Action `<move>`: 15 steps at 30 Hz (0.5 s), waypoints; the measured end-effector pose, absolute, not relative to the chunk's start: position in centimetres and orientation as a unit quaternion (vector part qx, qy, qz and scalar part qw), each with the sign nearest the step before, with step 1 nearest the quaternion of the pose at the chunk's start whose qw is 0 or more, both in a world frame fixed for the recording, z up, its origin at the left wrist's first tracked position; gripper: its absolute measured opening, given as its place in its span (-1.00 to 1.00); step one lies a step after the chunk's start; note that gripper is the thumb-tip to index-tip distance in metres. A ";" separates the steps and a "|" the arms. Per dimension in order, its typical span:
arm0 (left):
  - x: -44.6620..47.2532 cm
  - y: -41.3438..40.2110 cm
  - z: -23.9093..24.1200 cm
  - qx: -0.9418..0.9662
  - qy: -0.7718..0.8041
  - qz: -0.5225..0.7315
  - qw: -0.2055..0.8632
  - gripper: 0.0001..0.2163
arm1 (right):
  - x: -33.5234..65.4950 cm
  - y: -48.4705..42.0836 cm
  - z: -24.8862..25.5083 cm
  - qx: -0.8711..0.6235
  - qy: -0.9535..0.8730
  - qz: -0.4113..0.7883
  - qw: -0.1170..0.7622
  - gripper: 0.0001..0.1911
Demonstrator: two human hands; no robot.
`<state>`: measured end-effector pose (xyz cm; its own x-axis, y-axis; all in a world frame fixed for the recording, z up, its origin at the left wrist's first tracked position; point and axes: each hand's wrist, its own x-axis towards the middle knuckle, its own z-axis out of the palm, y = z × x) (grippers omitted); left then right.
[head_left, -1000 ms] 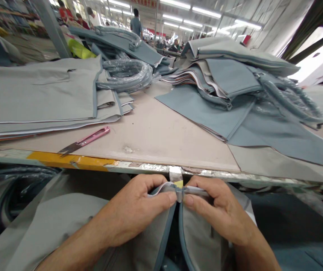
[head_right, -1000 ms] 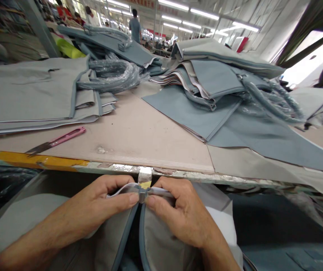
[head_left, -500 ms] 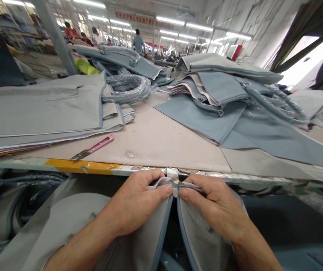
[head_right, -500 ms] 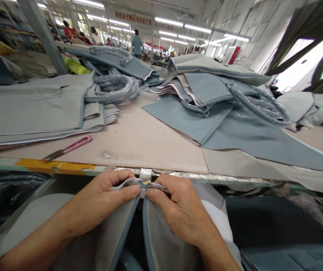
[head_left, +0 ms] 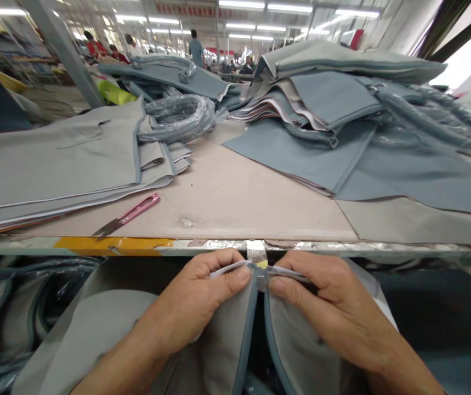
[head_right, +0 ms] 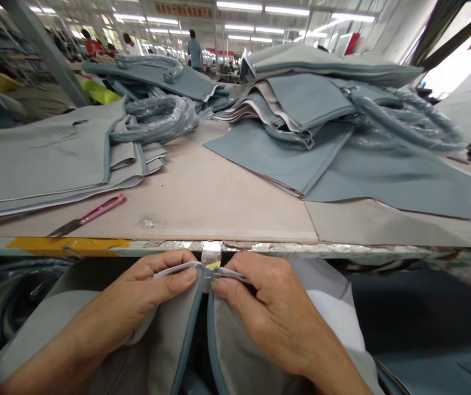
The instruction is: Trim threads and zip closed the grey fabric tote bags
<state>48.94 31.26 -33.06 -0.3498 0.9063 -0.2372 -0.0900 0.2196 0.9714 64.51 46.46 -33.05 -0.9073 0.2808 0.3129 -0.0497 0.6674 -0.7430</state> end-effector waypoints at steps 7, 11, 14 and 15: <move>49.0 31.0 -33.0 0.305 0.644 0.525 0.465 -0.73 | 64.6 46.4 -33.1 -0.058 -0.896 0.389 0.208 -0.71; 49.0 31.0 -33.0 0.302 0.654 0.515 0.465 -0.73 | 64.5 46.4 -33.1 -0.053 -0.894 0.391 0.210 -0.70; 49.0 31.0 -33.0 0.306 0.656 0.509 0.466 -0.72 | 64.4 46.5 -33.2 -0.053 -0.895 0.389 0.211 -0.68; 49.0 31.0 -33.1 0.308 0.655 0.508 0.467 -0.71 | 64.4 46.5 -33.3 -0.056 -0.895 0.390 0.208 -0.68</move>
